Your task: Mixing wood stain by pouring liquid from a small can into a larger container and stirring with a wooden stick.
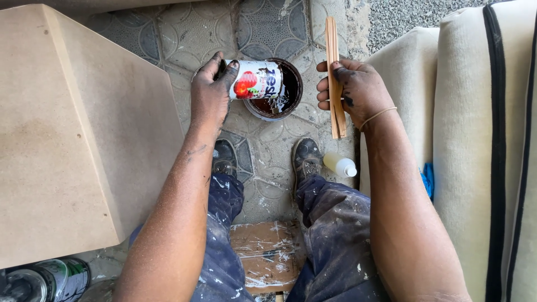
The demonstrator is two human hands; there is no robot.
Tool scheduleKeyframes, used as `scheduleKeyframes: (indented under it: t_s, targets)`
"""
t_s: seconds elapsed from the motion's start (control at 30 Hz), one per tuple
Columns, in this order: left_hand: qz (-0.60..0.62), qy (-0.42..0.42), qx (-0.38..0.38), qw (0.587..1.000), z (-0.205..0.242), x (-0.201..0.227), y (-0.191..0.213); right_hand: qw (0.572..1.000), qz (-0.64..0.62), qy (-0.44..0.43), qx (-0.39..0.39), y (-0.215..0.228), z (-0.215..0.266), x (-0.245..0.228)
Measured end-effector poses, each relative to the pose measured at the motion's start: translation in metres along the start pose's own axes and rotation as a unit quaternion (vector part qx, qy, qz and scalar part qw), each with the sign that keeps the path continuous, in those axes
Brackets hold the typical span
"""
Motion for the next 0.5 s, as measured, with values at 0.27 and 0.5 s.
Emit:
scheduleKeyframes:
  t_s: [0.27, 0.5]
  targets:
    - [-0.006, 0.007, -0.005, 1.000, 0.0003, -0.0006, -0.0005, 0.999, 0.024, 0.030, 0.039, 0.0062, -0.0064, 0.0048]
    - [-0.051, -0.011, 0.008, 0.999, -0.0005, -0.0001, 0.0008, 0.995, 0.068, 0.039, 0.065, 0.0046, 0.0005, -0.0037]
Point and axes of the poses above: each hand's wrist, its own z-axis away from the middle knuckle, its own y-axis out of the back of the hand, x = y × z, the point moved 7 cm from there along -z, towards the middle knuckle, and after that the axes turned 6 degrees about z, right-handed, at the moved point
